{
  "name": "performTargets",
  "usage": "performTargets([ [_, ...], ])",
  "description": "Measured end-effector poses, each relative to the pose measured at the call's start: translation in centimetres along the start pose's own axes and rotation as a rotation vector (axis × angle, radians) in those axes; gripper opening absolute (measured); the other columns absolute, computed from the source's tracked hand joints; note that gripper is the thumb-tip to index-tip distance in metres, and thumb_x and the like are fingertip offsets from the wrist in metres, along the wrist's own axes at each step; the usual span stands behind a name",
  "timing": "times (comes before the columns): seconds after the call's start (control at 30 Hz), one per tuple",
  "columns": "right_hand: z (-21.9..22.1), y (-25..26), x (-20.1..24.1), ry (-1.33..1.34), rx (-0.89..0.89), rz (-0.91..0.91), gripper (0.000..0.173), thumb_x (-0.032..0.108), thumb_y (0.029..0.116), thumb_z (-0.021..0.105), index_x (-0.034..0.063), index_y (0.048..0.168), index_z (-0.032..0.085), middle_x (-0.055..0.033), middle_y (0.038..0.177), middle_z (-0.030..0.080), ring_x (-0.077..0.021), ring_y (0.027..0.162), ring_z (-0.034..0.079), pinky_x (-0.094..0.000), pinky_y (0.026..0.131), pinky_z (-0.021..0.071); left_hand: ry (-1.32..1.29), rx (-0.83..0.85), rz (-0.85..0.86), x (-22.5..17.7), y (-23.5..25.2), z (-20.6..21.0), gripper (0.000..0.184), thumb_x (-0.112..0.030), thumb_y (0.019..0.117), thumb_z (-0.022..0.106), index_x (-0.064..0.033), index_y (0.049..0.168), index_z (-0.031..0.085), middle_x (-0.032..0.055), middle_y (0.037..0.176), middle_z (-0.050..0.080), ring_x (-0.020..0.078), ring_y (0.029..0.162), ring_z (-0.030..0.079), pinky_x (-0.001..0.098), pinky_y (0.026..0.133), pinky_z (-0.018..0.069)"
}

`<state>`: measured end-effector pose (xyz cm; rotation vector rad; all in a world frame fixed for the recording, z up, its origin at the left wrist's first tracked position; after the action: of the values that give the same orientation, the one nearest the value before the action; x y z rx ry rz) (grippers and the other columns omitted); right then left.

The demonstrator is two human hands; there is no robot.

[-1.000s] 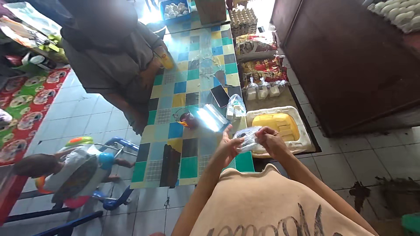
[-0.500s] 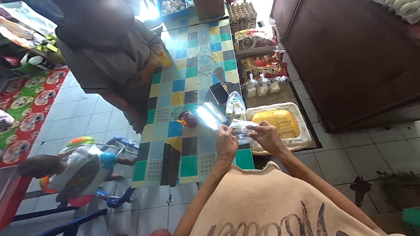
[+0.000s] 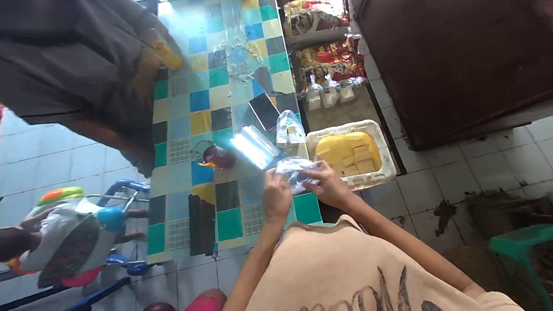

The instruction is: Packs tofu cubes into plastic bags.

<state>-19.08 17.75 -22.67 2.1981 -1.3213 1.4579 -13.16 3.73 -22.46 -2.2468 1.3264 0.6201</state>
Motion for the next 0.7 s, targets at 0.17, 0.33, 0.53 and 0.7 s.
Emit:
performTargets([
  [0.17, -0.1, -3.1, -3.4, 0.227, 0.059, -0.202, 0.027, 0.011, 0.0980, 0.065, 0.0050, 0.123, 0.075, -0.0248, 0.136, 0.062, -0.0277, 0.123, 0.064, -0.0349, 0.104, 0.0527, -0.072, -0.092, -0.036, 5.1, -0.4, -0.8, 0.024, 0.004, 0.0919, 0.059, 0.0132, 0.111, 0.070, 0.0335, 0.133, 0.058, 0.0407, 0.113, 0.066, 0.0485, 0.096, 0.0541],
  [0.33, -7.4, -2.0, -12.9, 0.032, 0.140, 0.180, 0.030, 0.006, 0.1049, 0.051, -0.0020, 0.128, 0.068, -0.0194, 0.122, 0.070, -0.0259, 0.111, 0.069, -0.0405, 0.100, 0.0543, -0.121, -0.154, -0.061, 6.3, -1.5, -2.4, 0.022, -0.002, 0.0917, 0.056, 0.0144, 0.100, 0.069, 0.0329, 0.129, 0.059, 0.0233, 0.103, 0.066, 0.0300, 0.086, 0.0537],
  [0.53, -13.3, 5.3, -18.7, -0.363, 0.138, 0.274, 0.037, -0.009, 0.1018, 0.047, -0.0044, 0.135, 0.062, -0.0283, 0.128, 0.066, -0.0456, 0.117, 0.065, -0.0598, 0.103, 0.0482, -0.255, -0.200, -0.056, 4.9, -1.1, -2.2, 0.024, -0.004, 0.0897, 0.056, 0.0178, 0.094, 0.066, 0.0297, 0.121, 0.060, 0.0032, 0.105, 0.062, 0.0109, 0.084, 0.0493],
  [0.7, -7.1, 10.6, -24.6, -0.526, 0.560, 0.400, 0.048, -0.009, 0.0978, 0.054, -0.0007, 0.145, 0.055, -0.0305, 0.138, 0.059, -0.0488, 0.132, 0.053, -0.0618, 0.113, 0.0392, -0.323, -0.203, -0.011, 3.7, -0.8, -1.4, 0.024, -0.003, 0.0881, 0.055, 0.0176, 0.096, 0.066, 0.0231, 0.120, 0.062, 0.0014, 0.115, 0.059, 0.0123, 0.094, 0.0487],
])
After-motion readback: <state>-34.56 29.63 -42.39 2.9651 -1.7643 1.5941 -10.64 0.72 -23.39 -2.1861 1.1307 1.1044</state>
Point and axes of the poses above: each hand's wrist, its own y-axis towards the middle knuckle, its own z-axis out of the palm, x = y × z, the point moved 9 cm from there along y, towards the middle knuckle
